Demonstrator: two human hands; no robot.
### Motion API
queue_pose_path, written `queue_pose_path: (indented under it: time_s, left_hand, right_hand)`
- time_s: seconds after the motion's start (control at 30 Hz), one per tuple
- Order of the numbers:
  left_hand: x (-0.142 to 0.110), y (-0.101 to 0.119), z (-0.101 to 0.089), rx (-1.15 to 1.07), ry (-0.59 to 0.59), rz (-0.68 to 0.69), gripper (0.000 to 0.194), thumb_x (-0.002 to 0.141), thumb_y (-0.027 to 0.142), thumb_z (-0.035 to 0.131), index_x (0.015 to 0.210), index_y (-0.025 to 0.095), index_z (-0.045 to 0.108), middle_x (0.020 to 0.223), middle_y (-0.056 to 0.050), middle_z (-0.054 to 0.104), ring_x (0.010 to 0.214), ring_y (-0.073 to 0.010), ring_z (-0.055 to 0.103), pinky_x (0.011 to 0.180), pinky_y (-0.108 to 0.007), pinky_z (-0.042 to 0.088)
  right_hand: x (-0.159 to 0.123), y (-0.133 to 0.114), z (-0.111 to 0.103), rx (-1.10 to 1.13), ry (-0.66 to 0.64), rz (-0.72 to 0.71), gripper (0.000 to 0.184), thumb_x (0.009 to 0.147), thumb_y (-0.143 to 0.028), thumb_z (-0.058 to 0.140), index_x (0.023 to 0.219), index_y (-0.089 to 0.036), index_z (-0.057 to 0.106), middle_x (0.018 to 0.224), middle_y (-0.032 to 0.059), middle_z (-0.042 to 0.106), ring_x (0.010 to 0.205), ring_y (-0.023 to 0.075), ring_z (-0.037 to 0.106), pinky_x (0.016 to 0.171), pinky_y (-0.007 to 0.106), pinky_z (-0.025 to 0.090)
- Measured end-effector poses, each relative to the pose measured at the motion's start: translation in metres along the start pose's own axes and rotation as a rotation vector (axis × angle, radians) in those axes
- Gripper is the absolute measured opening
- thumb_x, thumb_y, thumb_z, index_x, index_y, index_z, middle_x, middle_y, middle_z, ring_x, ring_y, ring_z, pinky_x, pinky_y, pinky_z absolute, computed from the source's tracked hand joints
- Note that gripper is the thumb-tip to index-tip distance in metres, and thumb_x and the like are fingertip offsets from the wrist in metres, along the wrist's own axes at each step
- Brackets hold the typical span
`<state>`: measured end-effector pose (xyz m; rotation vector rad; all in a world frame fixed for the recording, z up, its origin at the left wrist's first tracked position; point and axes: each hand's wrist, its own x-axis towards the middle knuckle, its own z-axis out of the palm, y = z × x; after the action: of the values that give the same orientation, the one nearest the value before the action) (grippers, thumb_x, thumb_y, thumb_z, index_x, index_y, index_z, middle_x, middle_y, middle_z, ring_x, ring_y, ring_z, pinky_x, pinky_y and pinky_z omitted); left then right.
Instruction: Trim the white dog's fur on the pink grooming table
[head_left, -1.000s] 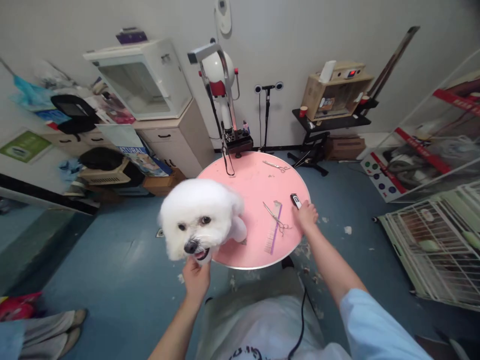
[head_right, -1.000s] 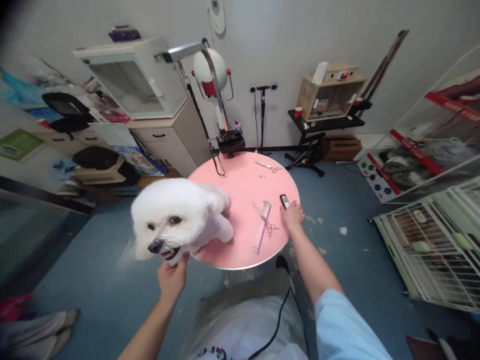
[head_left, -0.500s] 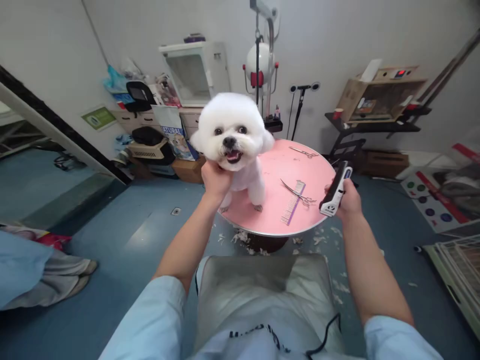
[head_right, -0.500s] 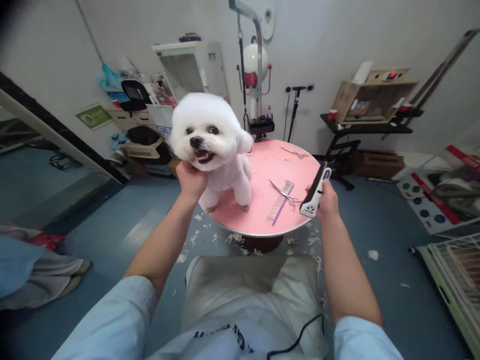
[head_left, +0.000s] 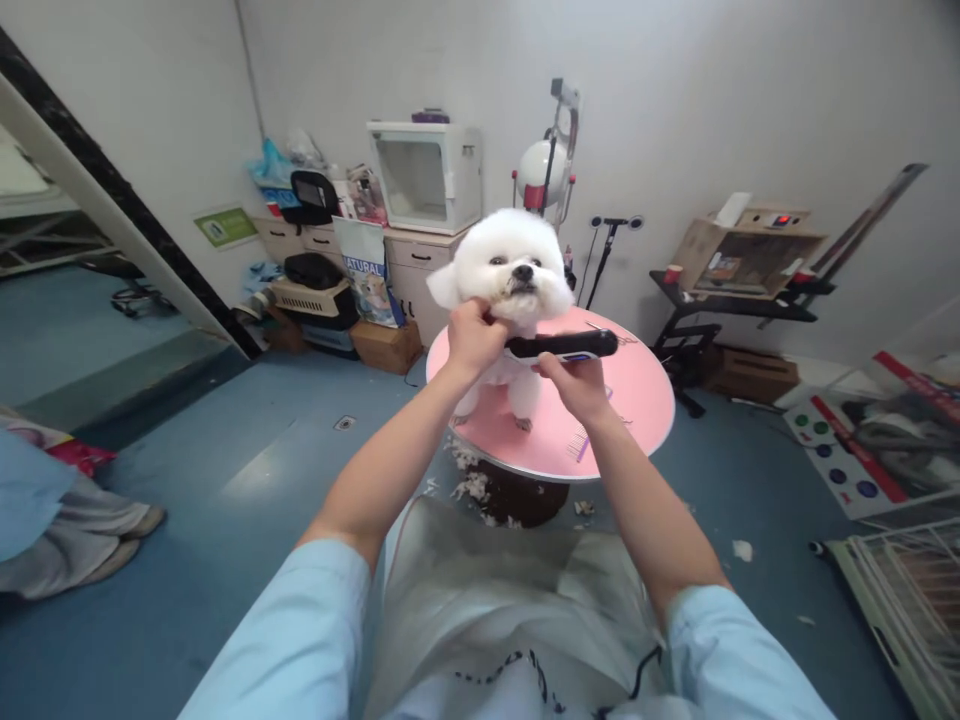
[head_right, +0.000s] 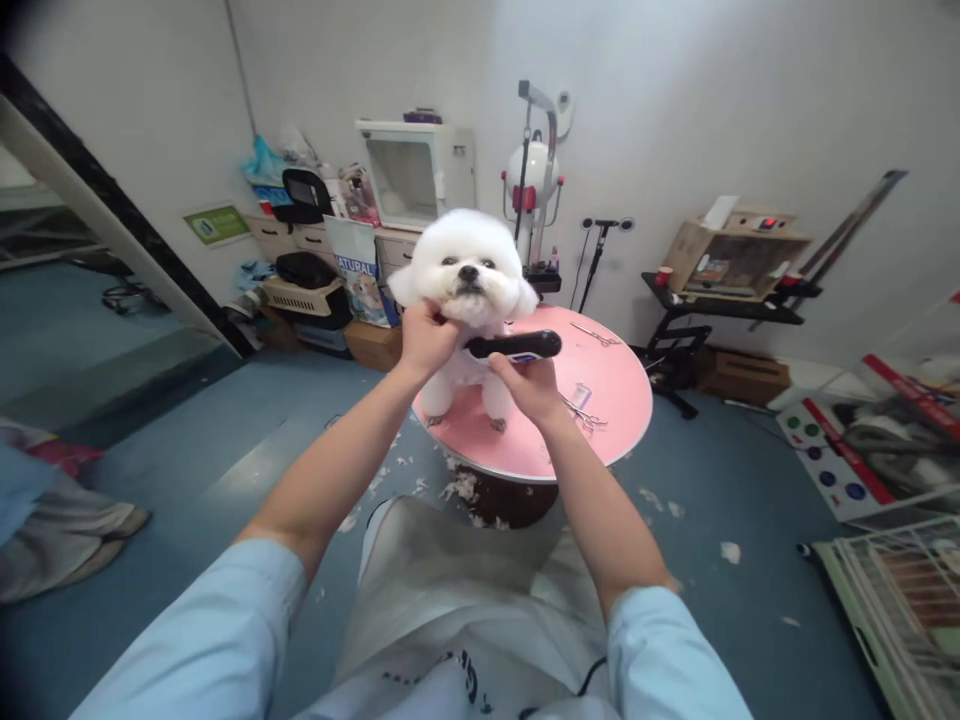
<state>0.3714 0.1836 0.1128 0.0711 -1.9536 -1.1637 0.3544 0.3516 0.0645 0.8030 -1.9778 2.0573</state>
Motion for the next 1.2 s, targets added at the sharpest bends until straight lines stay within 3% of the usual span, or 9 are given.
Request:
queue_pose_path:
  time_s: [0.07, 0.17, 0.37, 0.5, 0.67, 0.77, 0.83, 1.07, 1.2]
  left_hand:
    - [0.002, 0.001, 0.002, 0.004, -0.008, -0.001, 0.005, 0.062, 0.015, 0.055, 0.059, 0.013, 0.057, 0.054, 0.0, 0.052, 0.053, -0.01, 0.043, 0.051, -0.021, 0.029]
    - [0.003, 0.0, 0.003, -0.014, -0.015, 0.008, 0.006, 0.063, 0.016, 0.056, 0.058, 0.013, 0.056, 0.055, 0.0, 0.052, 0.054, -0.0101, 0.042, 0.053, -0.022, 0.028]
    - [0.005, -0.002, 0.003, -0.063, -0.032, 0.031, 0.009, 0.066, 0.017, 0.058, 0.059, 0.013, 0.055, 0.055, 0.0, 0.05, 0.054, -0.0099, 0.04, 0.054, -0.023, 0.027]
    - [0.007, -0.004, 0.001, -0.096, -0.039, 0.029, 0.011, 0.066, 0.015, 0.061, 0.059, 0.013, 0.053, 0.055, 0.0, 0.048, 0.055, -0.0095, 0.04, 0.057, -0.023, 0.029]
    - [0.011, -0.006, -0.004, -0.143, -0.062, 0.04, 0.016, 0.066, 0.012, 0.061, 0.057, 0.013, 0.048, 0.055, 0.001, 0.044, 0.06, -0.0099, 0.042, 0.061, -0.023, 0.031]
    - [0.012, -0.007, -0.006, -0.166, -0.051, 0.061, 0.013, 0.069, 0.014, 0.059, 0.061, 0.013, 0.05, 0.057, 0.001, 0.044, 0.062, -0.0098, 0.043, 0.062, -0.023, 0.033]
    - [0.013, -0.007, -0.006, -0.165, -0.04, 0.066, 0.012, 0.069, 0.015, 0.058, 0.061, 0.013, 0.05, 0.058, 0.001, 0.044, 0.062, -0.0094, 0.043, 0.062, -0.022, 0.034]
    - [0.012, -0.009, -0.006, -0.169, -0.016, 0.075, 0.007, 0.069, 0.012, 0.058, 0.064, 0.012, 0.053, 0.061, 0.001, 0.046, 0.067, -0.0101, 0.045, 0.065, -0.021, 0.037]
    - [0.013, -0.006, -0.009, -0.143, -0.001, 0.065, 0.008, 0.067, 0.011, 0.057, 0.061, 0.012, 0.052, 0.059, 0.002, 0.045, 0.062, -0.0086, 0.042, 0.06, -0.021, 0.034]
  right_hand:
    - [0.001, 0.001, 0.011, -0.169, -0.072, -0.133, 0.037, 0.075, -0.046, 0.071, 0.099, -0.02, 0.06, 0.09, 0.0035, 0.07, 0.077, 0.0186, 0.068, 0.073, 0.034, 0.058]
    - [-0.018, 0.022, 0.019, -0.381, -0.136, -0.263, 0.034, 0.078, -0.039, 0.068, 0.104, -0.021, 0.058, 0.099, 0.0072, 0.069, 0.085, 0.0208, 0.068, 0.077, 0.035, 0.057]
    - [-0.05, 0.061, 0.022, -0.419, -0.082, -0.492, 0.046, 0.075, -0.035, 0.073, 0.115, -0.024, 0.052, 0.121, 0.0115, 0.063, 0.113, 0.0246, 0.061, 0.098, 0.044, 0.051]
    - [-0.059, 0.079, 0.034, -0.43, -0.215, -0.43, 0.037, 0.078, -0.036, 0.069, 0.111, -0.024, 0.058, 0.128, 0.0113, 0.06, 0.118, 0.0249, 0.059, 0.101, 0.044, 0.05]
    - [-0.073, 0.107, 0.053, -0.496, -0.194, -0.374, 0.027, 0.082, -0.037, 0.065, 0.106, -0.024, 0.062, 0.133, 0.0108, 0.057, 0.122, 0.0246, 0.055, 0.1, 0.042, 0.051]
    - [-0.078, 0.121, 0.059, -0.567, -0.217, -0.302, 0.031, 0.08, -0.034, 0.066, 0.107, -0.02, 0.062, 0.136, 0.0156, 0.053, 0.124, 0.0269, 0.054, 0.099, 0.042, 0.051]
    - [-0.082, 0.128, 0.058, -0.593, -0.241, -0.27, 0.033, 0.079, -0.029, 0.066, 0.109, -0.018, 0.06, 0.135, 0.0185, 0.054, 0.122, 0.0278, 0.055, 0.099, 0.044, 0.049]
    - [-0.08, 0.137, 0.045, -0.586, -0.291, -0.273, 0.024, 0.082, -0.021, 0.058, 0.106, -0.021, 0.06, 0.141, 0.0138, 0.048, 0.13, 0.0228, 0.047, 0.103, 0.04, 0.046]
    - [-0.076, 0.14, 0.038, -0.673, -0.42, -0.224, 0.03, 0.079, -0.021, 0.062, 0.109, -0.017, 0.06, 0.143, 0.0181, 0.046, 0.132, 0.0249, 0.045, 0.102, 0.04, 0.046]
